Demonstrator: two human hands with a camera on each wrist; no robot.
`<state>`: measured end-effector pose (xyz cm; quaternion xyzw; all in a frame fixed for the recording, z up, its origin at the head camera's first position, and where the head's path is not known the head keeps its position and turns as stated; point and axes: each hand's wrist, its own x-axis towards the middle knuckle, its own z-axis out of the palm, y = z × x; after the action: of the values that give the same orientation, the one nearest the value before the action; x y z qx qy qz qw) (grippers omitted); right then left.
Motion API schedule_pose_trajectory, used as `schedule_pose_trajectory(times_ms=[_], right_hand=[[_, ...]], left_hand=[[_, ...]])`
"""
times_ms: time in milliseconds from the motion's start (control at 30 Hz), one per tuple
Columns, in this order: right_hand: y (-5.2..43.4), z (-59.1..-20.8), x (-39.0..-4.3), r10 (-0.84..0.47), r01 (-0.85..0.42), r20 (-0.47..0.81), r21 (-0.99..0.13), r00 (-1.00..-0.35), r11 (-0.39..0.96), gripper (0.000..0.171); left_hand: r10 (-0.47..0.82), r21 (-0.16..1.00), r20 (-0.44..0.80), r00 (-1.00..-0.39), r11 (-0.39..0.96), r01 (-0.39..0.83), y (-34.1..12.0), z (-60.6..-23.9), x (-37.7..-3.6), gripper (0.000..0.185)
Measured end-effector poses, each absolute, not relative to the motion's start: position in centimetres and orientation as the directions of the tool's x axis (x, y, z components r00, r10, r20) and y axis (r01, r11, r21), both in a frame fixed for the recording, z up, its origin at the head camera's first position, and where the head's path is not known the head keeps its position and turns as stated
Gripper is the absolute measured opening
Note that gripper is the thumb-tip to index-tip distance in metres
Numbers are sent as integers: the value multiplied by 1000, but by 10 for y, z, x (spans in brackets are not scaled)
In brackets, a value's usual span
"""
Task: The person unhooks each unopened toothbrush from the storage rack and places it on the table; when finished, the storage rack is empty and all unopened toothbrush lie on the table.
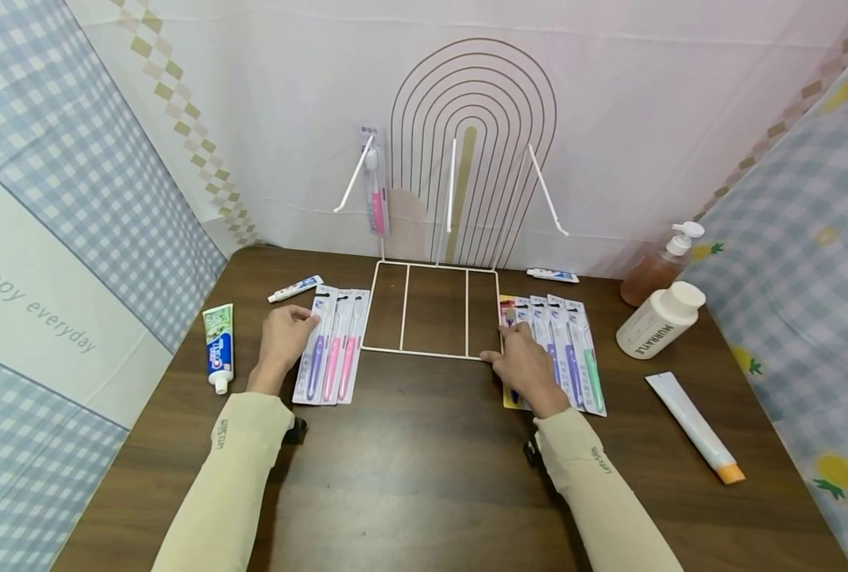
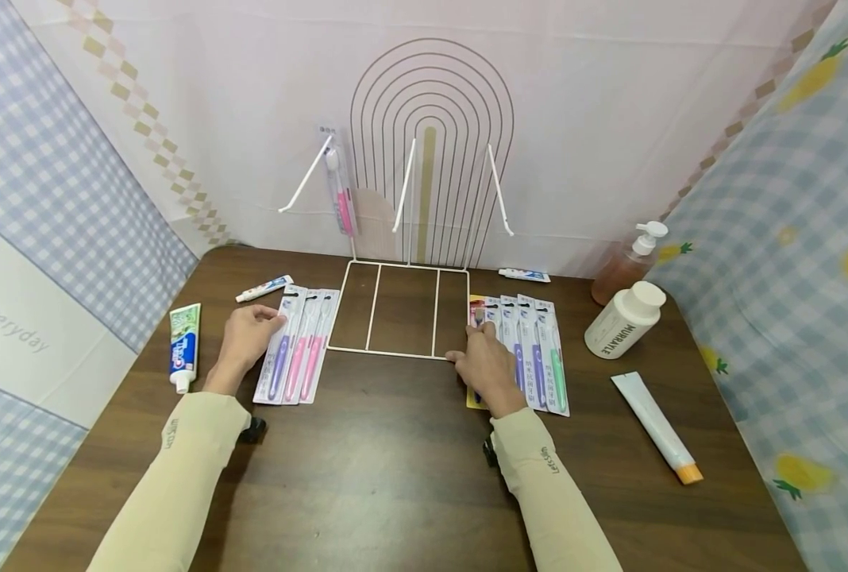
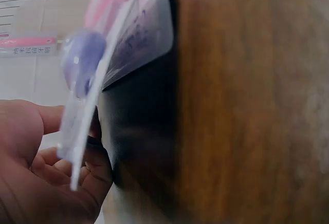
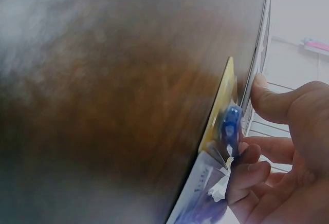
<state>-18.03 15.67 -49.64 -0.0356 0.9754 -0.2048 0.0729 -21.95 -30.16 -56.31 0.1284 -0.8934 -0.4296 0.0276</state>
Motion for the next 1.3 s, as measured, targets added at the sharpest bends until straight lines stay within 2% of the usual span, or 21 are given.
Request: schedule_pose_trajectory(times_ms=[200,600,1133,1300], right_hand=[[156,-494,-178,-105,-45,-121,-420,-987,907,78],[153,-486,-171,-94,-34,-124,-417,-988,908,76],[152,-487,-170,-88,-24,-133,-418,-987,908,77],[152,-486,-171,-92,-31,-126,-416,-988,909,78]], left_hand=[[-229,745,-83,-970,632,-213,-299,-560,-217,41],[-240,757,-110,-965,609,-238,-300,-563,-216,37],[-238,746,-117,-964,620,-244,-298,-560,-214,32],[-220,747,-84,-972,632,-207,-301,-559,-222,31]])
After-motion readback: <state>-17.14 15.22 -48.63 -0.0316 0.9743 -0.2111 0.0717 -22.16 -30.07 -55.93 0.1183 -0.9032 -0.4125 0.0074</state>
